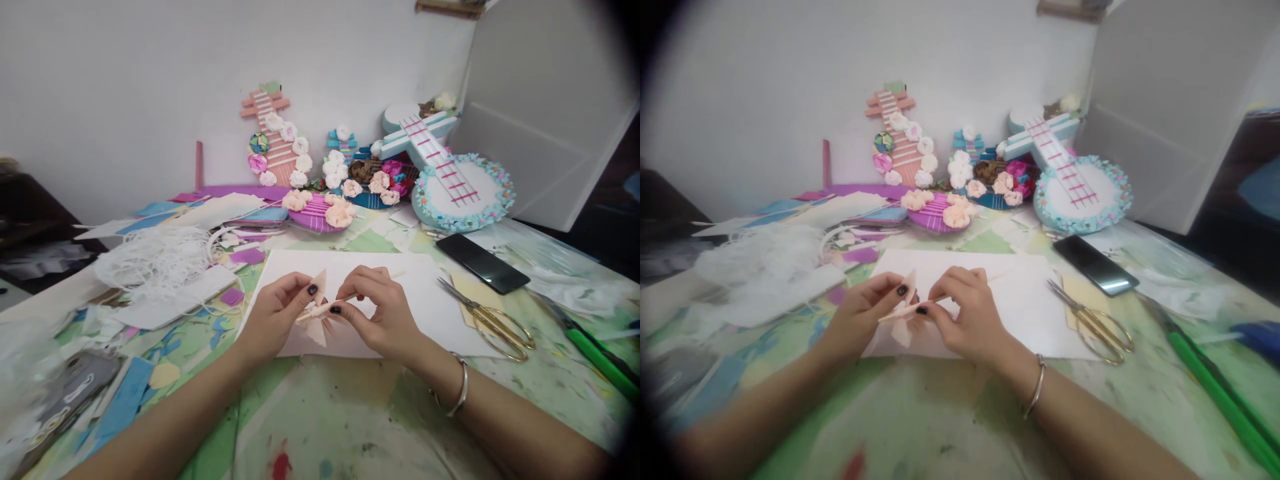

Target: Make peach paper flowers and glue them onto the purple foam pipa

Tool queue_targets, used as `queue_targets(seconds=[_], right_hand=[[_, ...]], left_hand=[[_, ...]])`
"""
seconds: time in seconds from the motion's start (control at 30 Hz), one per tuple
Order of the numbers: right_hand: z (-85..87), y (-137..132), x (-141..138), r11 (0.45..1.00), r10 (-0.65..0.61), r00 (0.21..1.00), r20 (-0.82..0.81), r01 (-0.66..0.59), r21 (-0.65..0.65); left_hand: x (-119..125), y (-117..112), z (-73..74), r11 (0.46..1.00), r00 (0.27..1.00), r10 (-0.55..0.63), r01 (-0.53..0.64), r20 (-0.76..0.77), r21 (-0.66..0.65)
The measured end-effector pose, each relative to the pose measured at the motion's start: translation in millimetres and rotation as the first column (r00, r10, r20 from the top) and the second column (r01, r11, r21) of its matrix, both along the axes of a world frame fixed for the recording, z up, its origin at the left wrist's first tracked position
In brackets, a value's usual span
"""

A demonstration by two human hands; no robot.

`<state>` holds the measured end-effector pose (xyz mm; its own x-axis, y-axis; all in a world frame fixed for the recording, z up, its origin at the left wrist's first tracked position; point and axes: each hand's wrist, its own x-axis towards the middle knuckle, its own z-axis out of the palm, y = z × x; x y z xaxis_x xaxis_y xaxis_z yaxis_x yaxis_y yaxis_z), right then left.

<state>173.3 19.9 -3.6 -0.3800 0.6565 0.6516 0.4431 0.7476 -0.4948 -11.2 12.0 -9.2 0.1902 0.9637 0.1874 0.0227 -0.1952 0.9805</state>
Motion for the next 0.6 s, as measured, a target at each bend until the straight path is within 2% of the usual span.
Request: queue_targets(seconds=[0.27,0.5,0.6], right_hand=[[-0.5,-0.6,-0.6,0.999,-0.028,0.999,-0.02,0.029,0.029],[-0.2,-0.9,-0.8,0.999,-0.047,0.999,-0.009,0.047,-0.018],[-0.3,-0.8,-1.3,0.998,-0.049,0.999,-0.005,0.049,-0.027]], left_hand=[[4.0,-2.9,2.2,0.998,0.994,0.026,-0.021,0.103,-0.051],[5.9,-3.0,-1.4,0.979,0.922,-0.06,0.129,0.384,-0.156],[6.5,-3.2,1.4,0.962,0.889,-0.038,0.157,0.455,-0.225]])
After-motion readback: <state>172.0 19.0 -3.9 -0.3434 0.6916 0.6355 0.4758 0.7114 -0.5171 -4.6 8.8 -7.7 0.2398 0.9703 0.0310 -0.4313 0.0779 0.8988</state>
